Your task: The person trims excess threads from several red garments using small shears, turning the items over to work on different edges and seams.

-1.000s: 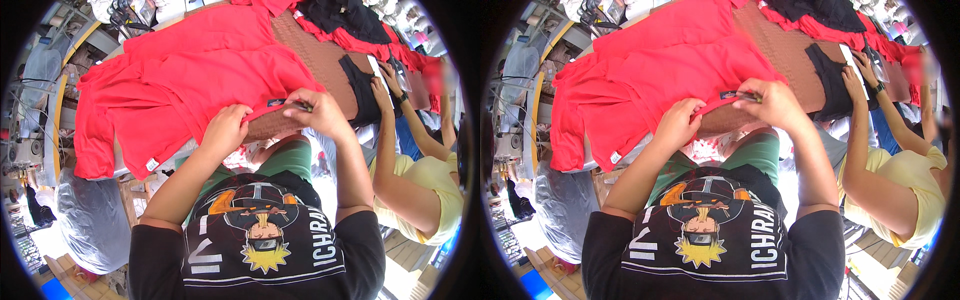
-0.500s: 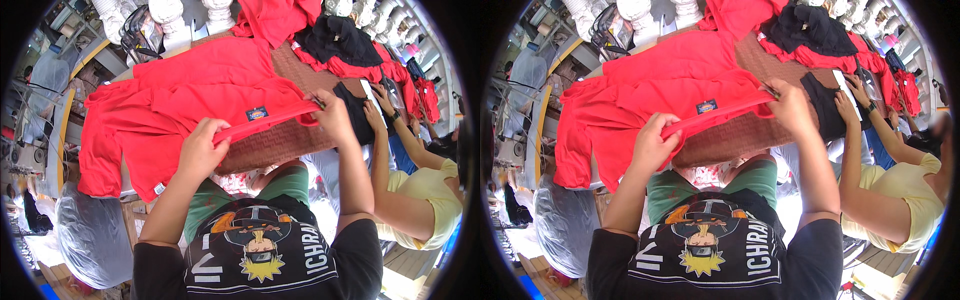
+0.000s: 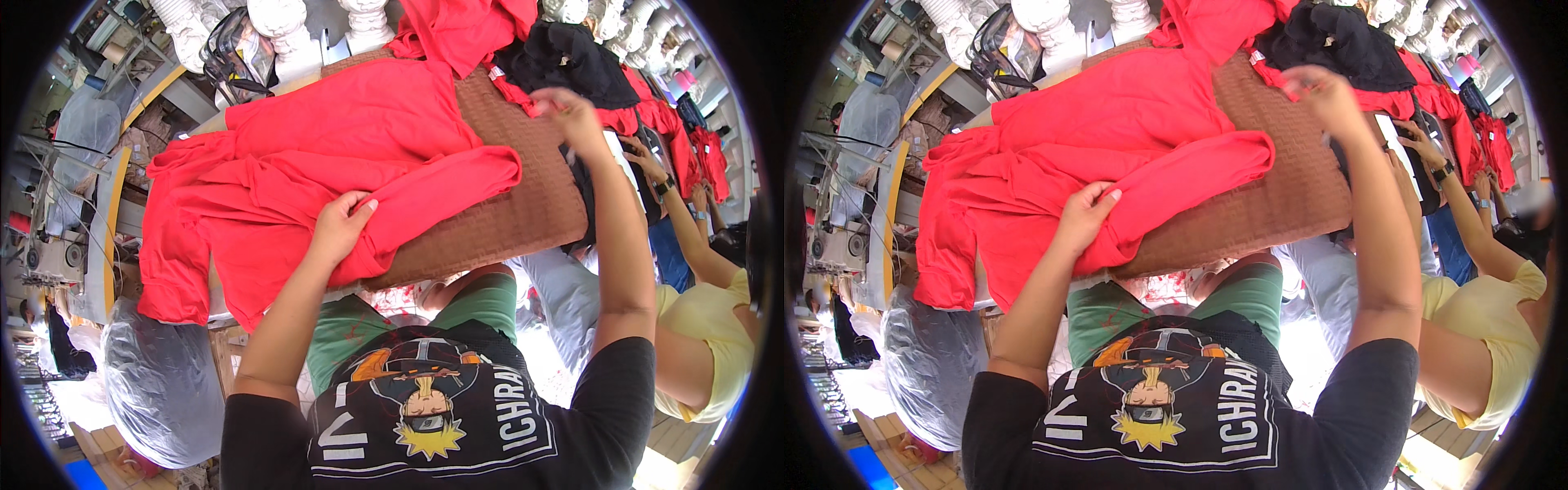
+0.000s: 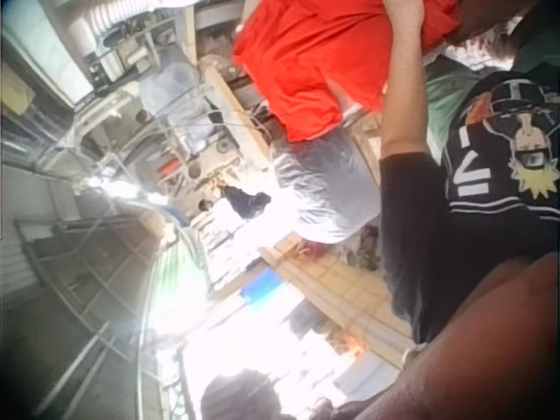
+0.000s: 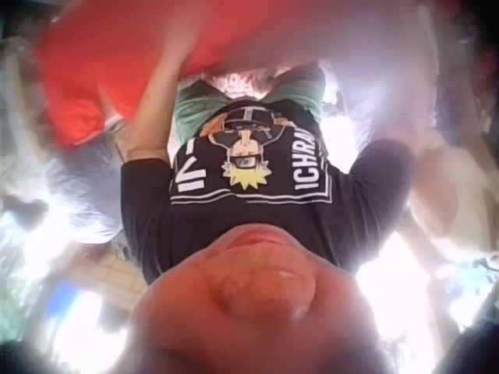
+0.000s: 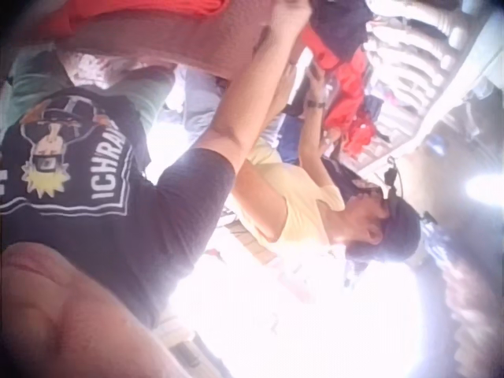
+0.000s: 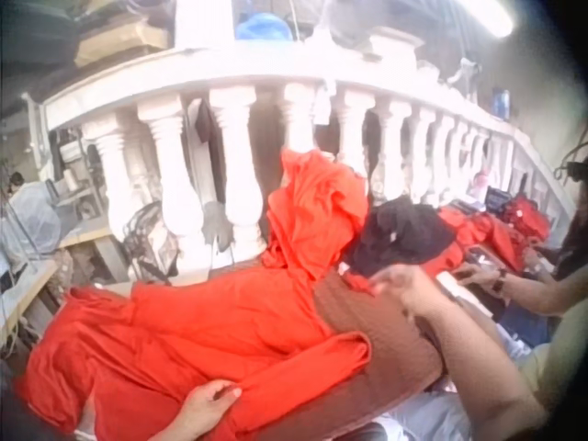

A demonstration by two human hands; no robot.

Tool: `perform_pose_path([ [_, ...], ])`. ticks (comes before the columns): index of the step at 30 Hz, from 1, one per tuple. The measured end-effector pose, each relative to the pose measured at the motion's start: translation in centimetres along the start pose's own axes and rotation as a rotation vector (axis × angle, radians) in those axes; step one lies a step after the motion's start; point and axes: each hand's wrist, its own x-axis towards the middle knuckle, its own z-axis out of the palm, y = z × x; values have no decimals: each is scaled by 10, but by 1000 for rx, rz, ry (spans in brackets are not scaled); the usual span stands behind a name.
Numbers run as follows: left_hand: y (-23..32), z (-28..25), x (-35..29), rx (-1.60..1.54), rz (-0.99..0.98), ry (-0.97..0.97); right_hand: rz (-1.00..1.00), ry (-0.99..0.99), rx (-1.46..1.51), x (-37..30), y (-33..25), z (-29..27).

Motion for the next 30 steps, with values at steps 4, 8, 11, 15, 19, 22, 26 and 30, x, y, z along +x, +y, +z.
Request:
perform_pose_path([
  [4,-4,18,-5,16,92,200,177,176,739,-11,19,-69],
  [8,-9,16,-10,129,170,252,-33,-177,1100,-4,-32,21],
  [11,-4,8,-9,118,133,196,-22,-732,1033,12,-118,104],
  [15,15,-12,-14,-235,19,131,-552,-1005,992,33,-217,170],
  [19,34,-37,-40,-131,56,244,-265,-1071,536,30,-219,152],
  [22,67,-25,-69,-28,161,135,-15,-1026,395,6,-180,115],
  [26,161,55,-113,-136,1015,-651,172,-799,438,-21,-110,89],
  [30,218,129,-166,-407,1335,-694,180,-635,136,-54,-107,87],
])
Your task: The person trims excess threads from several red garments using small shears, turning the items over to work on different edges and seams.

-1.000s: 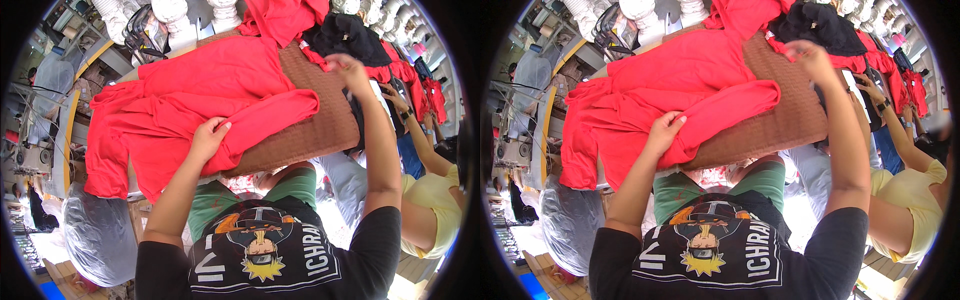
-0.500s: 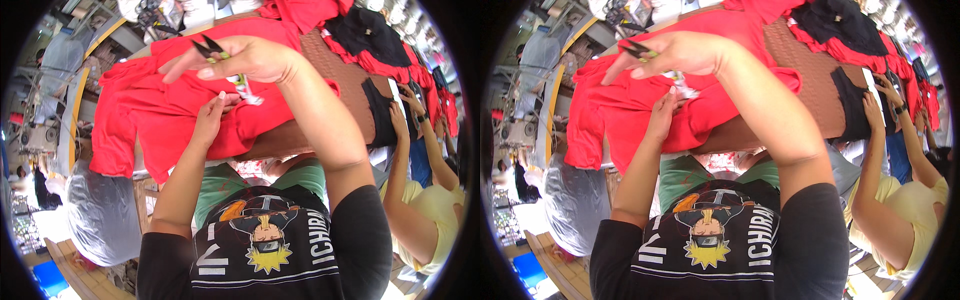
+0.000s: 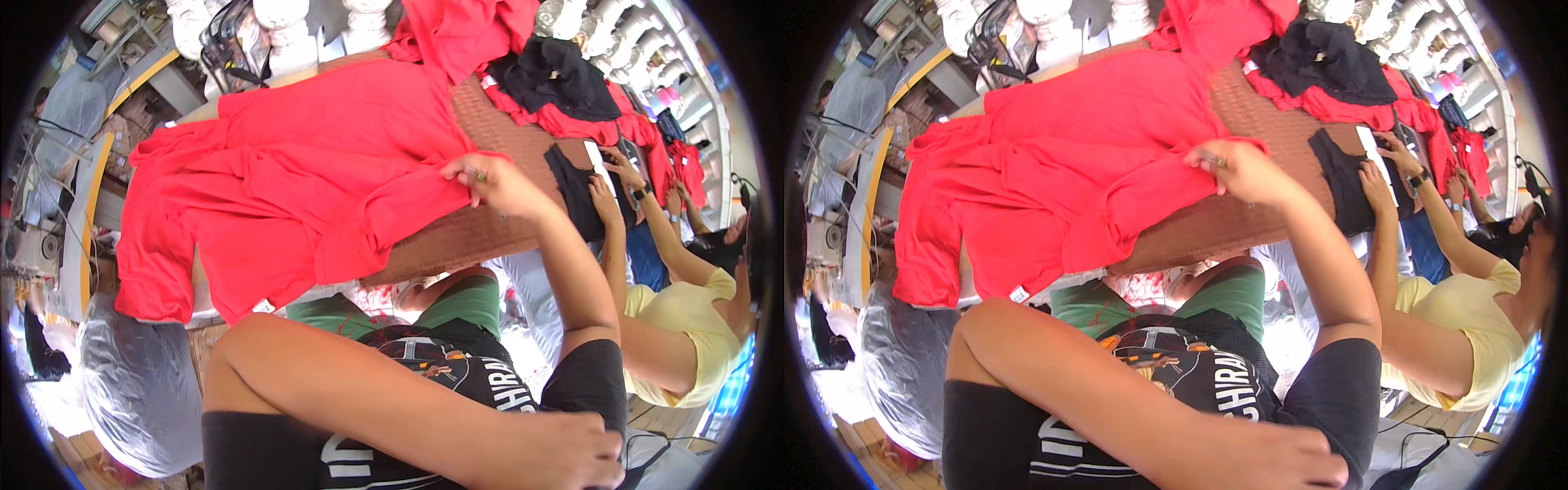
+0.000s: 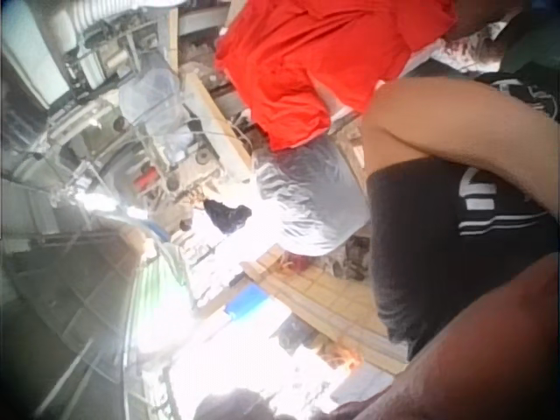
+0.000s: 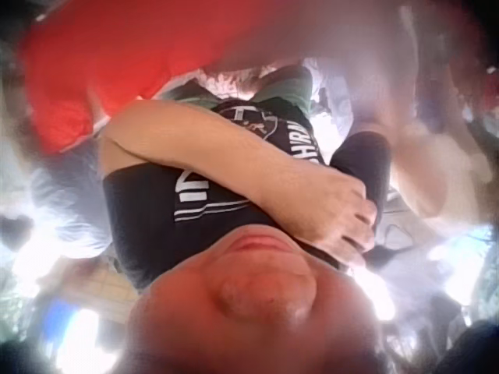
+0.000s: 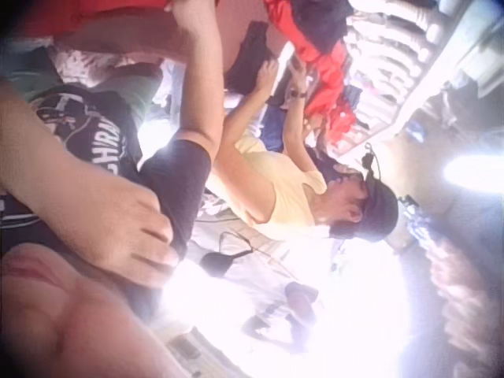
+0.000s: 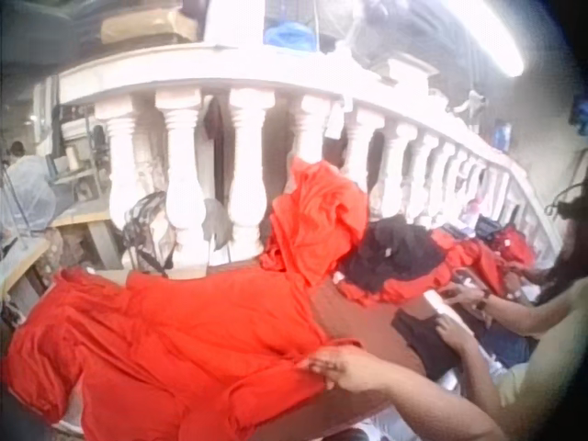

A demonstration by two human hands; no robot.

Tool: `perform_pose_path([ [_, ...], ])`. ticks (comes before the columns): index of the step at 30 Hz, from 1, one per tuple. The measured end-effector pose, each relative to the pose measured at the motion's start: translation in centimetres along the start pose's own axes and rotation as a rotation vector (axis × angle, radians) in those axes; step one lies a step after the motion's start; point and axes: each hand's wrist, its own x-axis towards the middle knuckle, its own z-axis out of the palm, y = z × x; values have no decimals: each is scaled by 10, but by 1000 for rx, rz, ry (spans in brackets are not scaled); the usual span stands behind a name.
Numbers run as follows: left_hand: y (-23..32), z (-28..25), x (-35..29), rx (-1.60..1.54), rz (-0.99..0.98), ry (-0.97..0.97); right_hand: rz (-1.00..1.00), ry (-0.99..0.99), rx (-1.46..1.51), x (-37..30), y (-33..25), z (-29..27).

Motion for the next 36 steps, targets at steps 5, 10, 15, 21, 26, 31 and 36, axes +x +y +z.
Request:
perform_pose_path([
  [5,6,53,34,-258,111,42,-450,161,-573,-11,30,12],
  [10,12,35,28,-315,-69,-183,-116,353,-429,4,21,18],
  [15,-7,-59,-50,207,-431,-2,-267,333,-618,9,17,2],
  [21,-34,-175,-136,926,-1171,16,-145,436,-668,-9,-22,-54],
  [26,-61,-191,-171,526,-1356,131,-273,310,-737,-11,11,-59],
  [31,-65,-184,-187,468,-1365,408,-109,284,-12,-23,4,-10],
  [36,-66,-172,-185,677,-1281,359,73,47,164,-6,4,63],
])
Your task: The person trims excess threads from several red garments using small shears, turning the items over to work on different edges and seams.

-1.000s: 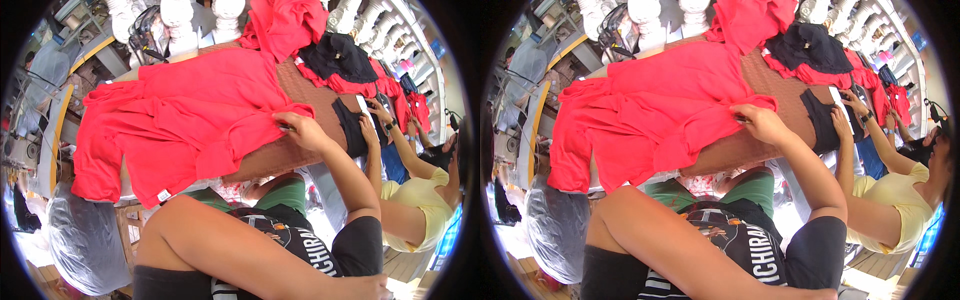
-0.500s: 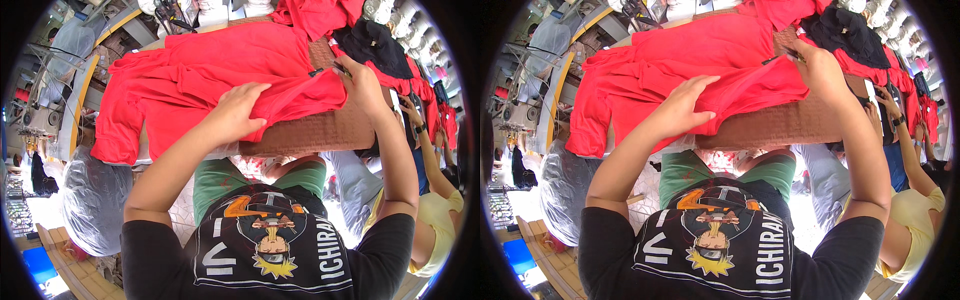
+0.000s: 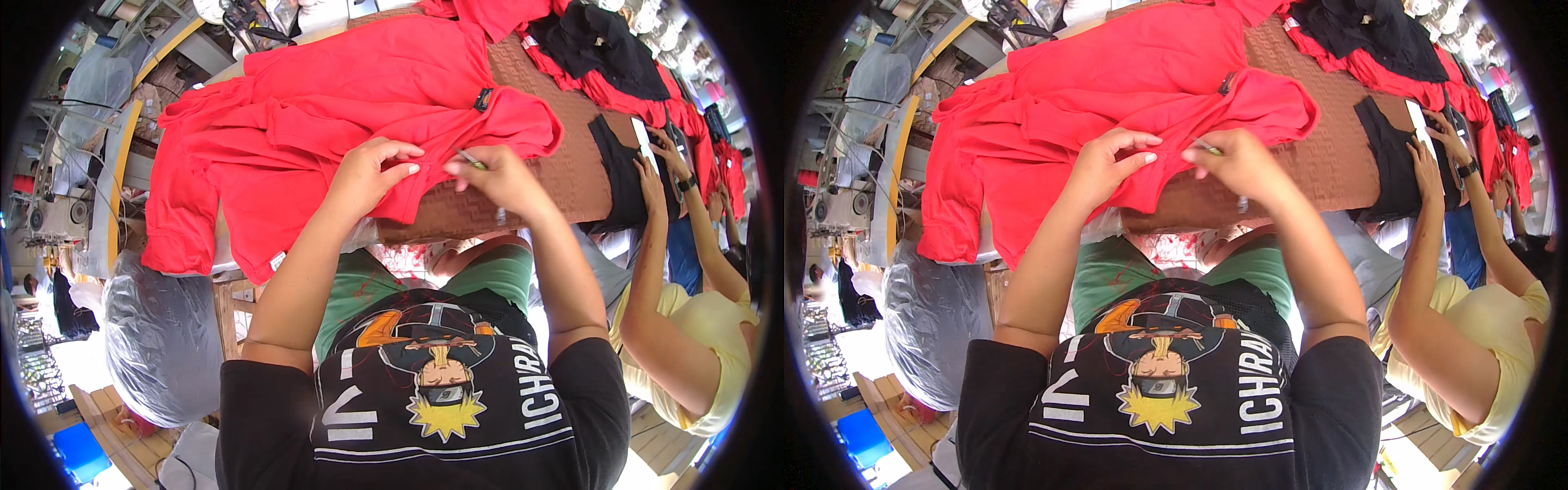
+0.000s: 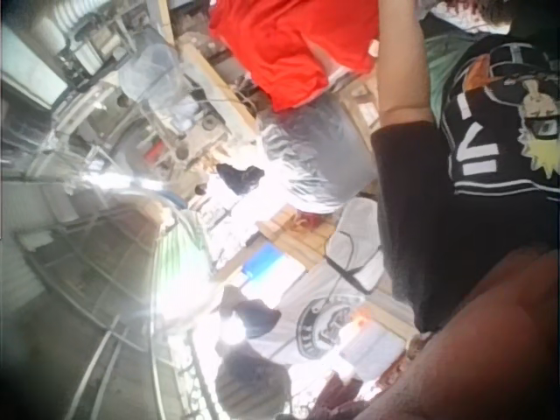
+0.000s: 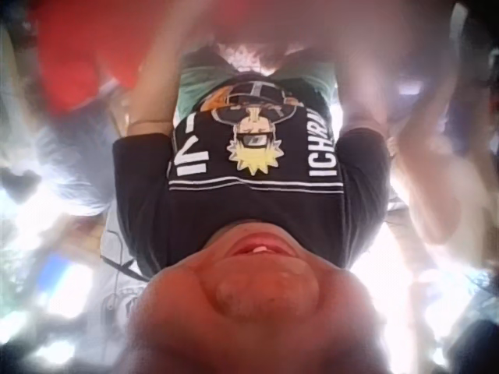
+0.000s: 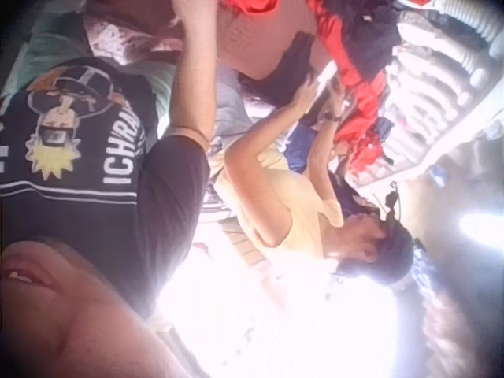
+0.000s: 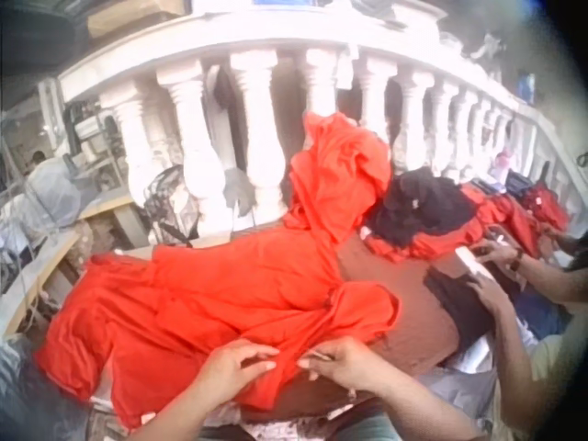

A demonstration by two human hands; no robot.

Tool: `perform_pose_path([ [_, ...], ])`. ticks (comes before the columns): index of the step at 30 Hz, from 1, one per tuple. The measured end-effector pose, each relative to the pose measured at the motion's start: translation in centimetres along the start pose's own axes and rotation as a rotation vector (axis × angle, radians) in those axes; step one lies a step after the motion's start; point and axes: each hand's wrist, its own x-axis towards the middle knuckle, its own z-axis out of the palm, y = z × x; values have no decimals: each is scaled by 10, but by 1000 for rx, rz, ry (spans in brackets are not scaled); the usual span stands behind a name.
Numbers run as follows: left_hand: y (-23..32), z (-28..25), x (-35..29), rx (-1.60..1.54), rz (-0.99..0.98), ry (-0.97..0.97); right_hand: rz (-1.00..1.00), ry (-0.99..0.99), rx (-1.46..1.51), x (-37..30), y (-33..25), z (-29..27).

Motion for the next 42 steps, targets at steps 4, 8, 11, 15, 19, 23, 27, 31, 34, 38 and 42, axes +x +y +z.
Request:
perform_pose_path([
  [4,6,1,-3,44,-26,56,-36,71,217,12,9,30],
  [8,18,0,-2,198,95,210,-43,103,289,13,9,28],
  [11,28,2,-1,384,367,282,-71,102,281,9,8,28],
  [15,39,13,-1,72,29,136,-99,123,359,6,11,30],
  [19,27,18,0,-148,-60,160,56,81,488,-3,-3,19],
  [23,16,19,0,-247,-83,92,75,64,559,-5,-3,10],
  [27,18,19,-1,-261,-89,85,-176,136,351,-1,16,19],
  [31,30,15,-2,-145,-111,87,-340,230,55,-6,12,32],
  [34,25,17,0,-137,-85,77,-337,291,-32,-4,10,40],
  [38,24,19,1,-129,-123,42,-268,312,-2,-3,10,41],
  [42,22,20,2,-193,-156,11,-206,304,249,0,15,38],
])
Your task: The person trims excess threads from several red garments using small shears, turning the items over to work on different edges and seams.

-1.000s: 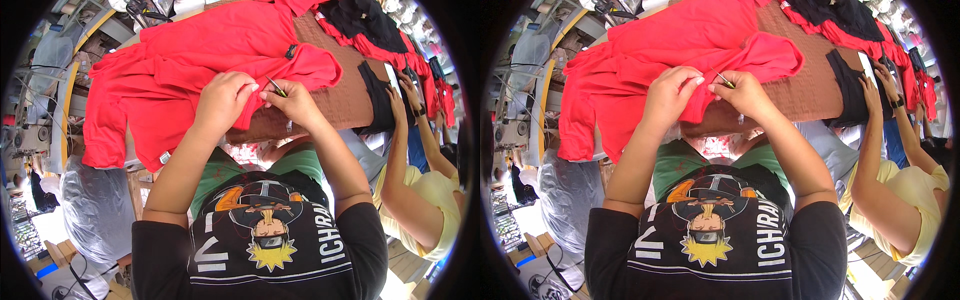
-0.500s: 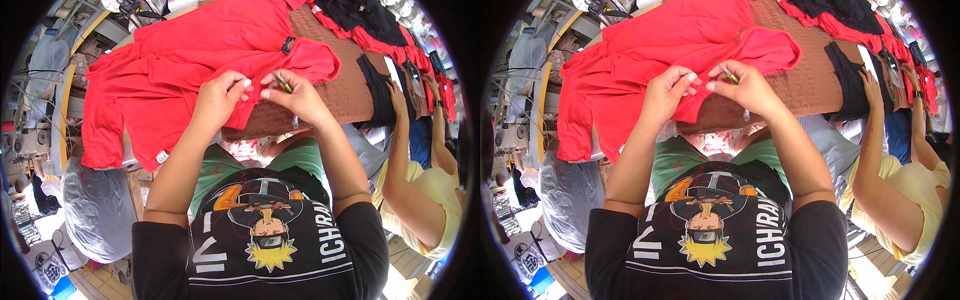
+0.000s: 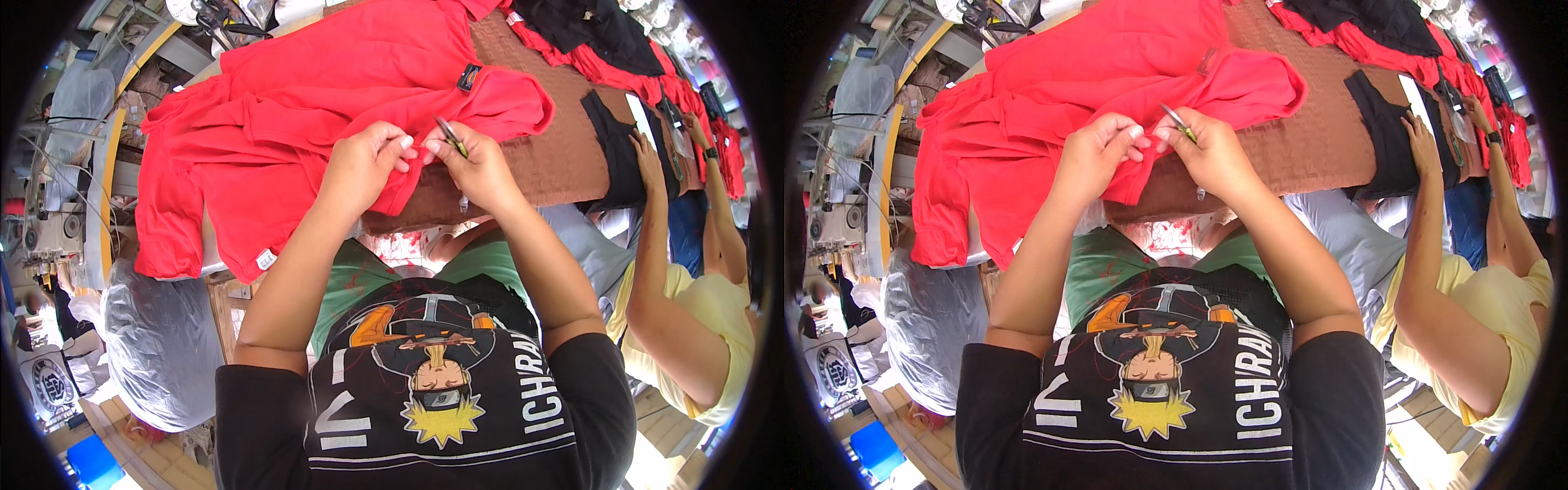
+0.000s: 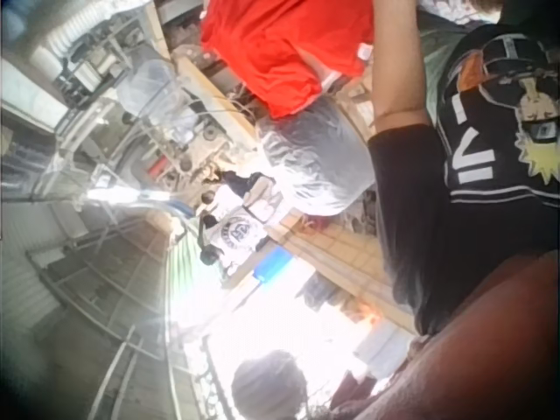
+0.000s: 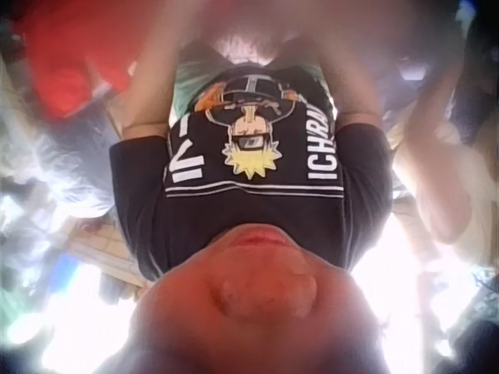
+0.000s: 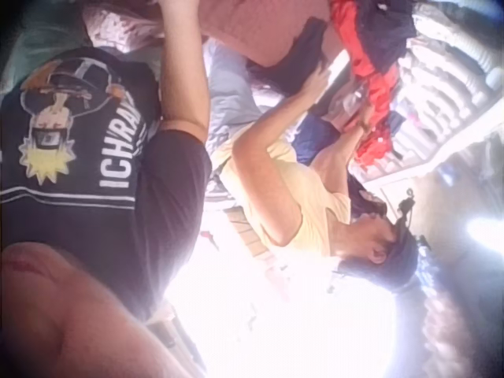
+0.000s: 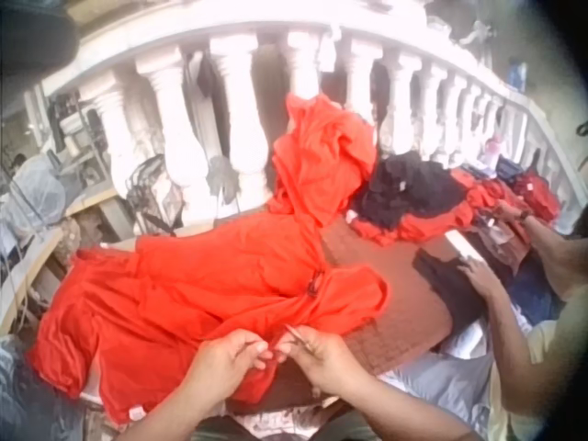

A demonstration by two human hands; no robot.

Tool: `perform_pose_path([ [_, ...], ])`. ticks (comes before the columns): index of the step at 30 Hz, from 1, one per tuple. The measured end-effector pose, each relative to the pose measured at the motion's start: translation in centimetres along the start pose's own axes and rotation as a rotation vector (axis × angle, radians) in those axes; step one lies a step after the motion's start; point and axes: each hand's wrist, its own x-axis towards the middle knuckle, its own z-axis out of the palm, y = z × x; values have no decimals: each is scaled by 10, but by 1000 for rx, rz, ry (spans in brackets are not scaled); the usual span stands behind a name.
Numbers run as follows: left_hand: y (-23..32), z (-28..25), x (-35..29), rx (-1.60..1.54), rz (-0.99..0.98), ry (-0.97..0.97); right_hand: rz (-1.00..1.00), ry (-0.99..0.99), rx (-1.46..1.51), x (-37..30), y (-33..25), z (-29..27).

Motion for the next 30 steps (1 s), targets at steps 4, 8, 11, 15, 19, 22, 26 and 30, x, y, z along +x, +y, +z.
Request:
perform_pose_path([
  [4,0,0,-5,21,48,-25,85,-32,-25,0,-15,-7],
  [8,-2,6,-8,283,306,17,86,-53,-99,-1,-18,-7],
  [11,6,5,-7,363,239,3,-180,-29,-99,3,-7,-6],
  [15,4,2,-6,314,193,74,37,0,-50,-2,-13,-9],
  [19,0,4,-3,313,308,100,232,-131,32,-7,-12,-1],
  [22,7,3,-6,237,148,48,202,-115,147,-9,-3,6],
  [26,20,-8,-5,138,-14,-54,149,-146,263,-4,-1,4],
  [30,16,-14,-3,53,-60,-99,150,-125,260,-7,-8,-4],
])
